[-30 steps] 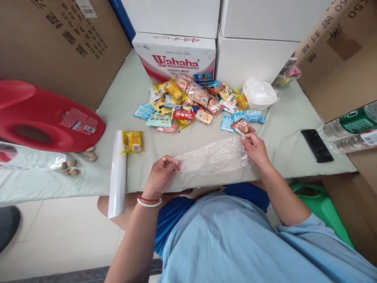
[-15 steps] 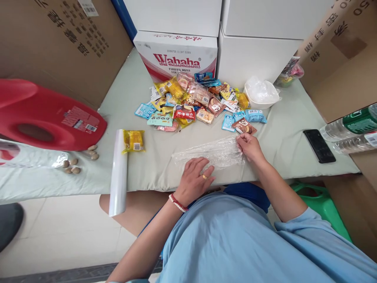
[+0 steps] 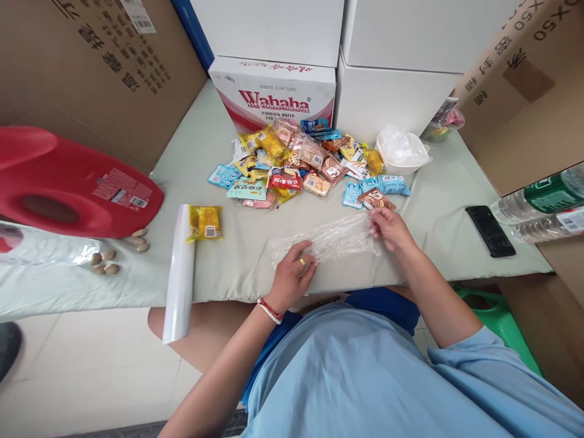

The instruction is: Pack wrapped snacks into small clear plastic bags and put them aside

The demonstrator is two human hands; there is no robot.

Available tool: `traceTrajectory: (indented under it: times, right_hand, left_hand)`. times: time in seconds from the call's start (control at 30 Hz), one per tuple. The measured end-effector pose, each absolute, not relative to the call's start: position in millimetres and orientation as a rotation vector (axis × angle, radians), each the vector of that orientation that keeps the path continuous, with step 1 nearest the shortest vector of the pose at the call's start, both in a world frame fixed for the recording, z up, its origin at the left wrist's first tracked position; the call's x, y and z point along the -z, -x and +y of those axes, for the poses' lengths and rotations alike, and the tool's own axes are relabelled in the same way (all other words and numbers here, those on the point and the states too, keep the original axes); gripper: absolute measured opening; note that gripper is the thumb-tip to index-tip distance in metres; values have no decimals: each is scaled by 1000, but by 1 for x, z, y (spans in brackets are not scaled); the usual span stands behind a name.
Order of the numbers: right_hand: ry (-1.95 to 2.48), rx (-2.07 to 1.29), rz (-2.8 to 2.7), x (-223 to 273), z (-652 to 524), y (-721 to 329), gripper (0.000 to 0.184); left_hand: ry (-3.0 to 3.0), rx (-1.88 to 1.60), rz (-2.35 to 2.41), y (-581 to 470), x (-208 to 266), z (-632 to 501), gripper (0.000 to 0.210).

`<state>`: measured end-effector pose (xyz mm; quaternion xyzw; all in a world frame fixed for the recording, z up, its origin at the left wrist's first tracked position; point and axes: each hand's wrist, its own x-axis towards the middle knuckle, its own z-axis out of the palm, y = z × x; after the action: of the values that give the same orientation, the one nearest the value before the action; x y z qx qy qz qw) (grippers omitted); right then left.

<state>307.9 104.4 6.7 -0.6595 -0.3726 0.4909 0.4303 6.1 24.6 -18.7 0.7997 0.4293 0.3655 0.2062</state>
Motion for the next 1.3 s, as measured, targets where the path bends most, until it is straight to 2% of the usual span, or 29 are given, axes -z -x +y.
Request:
traceTrajectory:
  times: [0.07, 0.17, 0.23, 0.33, 0.43, 0.5, 0.57, 0.6, 0.73, 0.9, 1.0, 1.07, 1.13, 1.23, 1.3]
  right_hand:
    - [1639, -1016, -1103, -12, 99, -310, 35]
    - [1558, -487, -1479, -26, 82, -310, 29]
    - [1421, -336, -1711, -36, 69, -304, 23]
    - [1226, -426, -2066, -41, 54, -288, 18]
    - [1186, -527, -2322, -31, 48, -270, 31]
    - [1211, -589, -2397, -22, 49, -263, 22]
    - [1190, -686, -2383, -16, 53, -261, 8]
    - [1159, -752, -2353, -15, 54, -261, 8]
    - [1069, -1014, -2224, -20, 59, -264, 14]
    - [1204, -1418, -1949, -24, 51, -261, 27]
    - [1294, -1618, -1667, -22, 47, -259, 38]
    - [1361, -1625, -1526, -21, 46, -256, 43]
    - [1428, -1591, -1434, -22, 46, -253, 45]
    - [1457, -1537, -1383, -26, 45, -247, 41]
    - [1425, -1510, -1406, -28, 43, -243, 37]
  left_hand:
    - [-2251, -1073, 1201, -7, 22, 26, 9]
    - [-2348, -1158, 1180, -7, 28, 28, 14]
    - [-2401, -1204, 1160, -7, 29, 29, 17]
    - [-2454, -1216, 1151, -6, 29, 30, 21]
    - [-2474, -1214, 1136, -6, 28, 29, 23]
    - [-2478, -1221, 1126, -5, 28, 28, 24]
    - [-2486, -1228, 1124, -4, 27, 27, 25]
    - [-2488, -1232, 1125, -3, 27, 26, 25]
    - [-2461, -1274, 1153, 2, 26, 26, 25]
    - [-2400, -1297, 1290, 8, 17, 30, 27]
    - [-2150, -1474, 1598, 10, 5, 28, 28]
    - [-1833, -1527, 1728, 7, -3, 23, 21]
    - [-1484, -1404, 1649, -2, -9, 17, 16]
    - [-1031, -1121, 1371, -24, -14, 12, 28]
    - [-820, -1056, 1261, -39, -16, 13, 38]
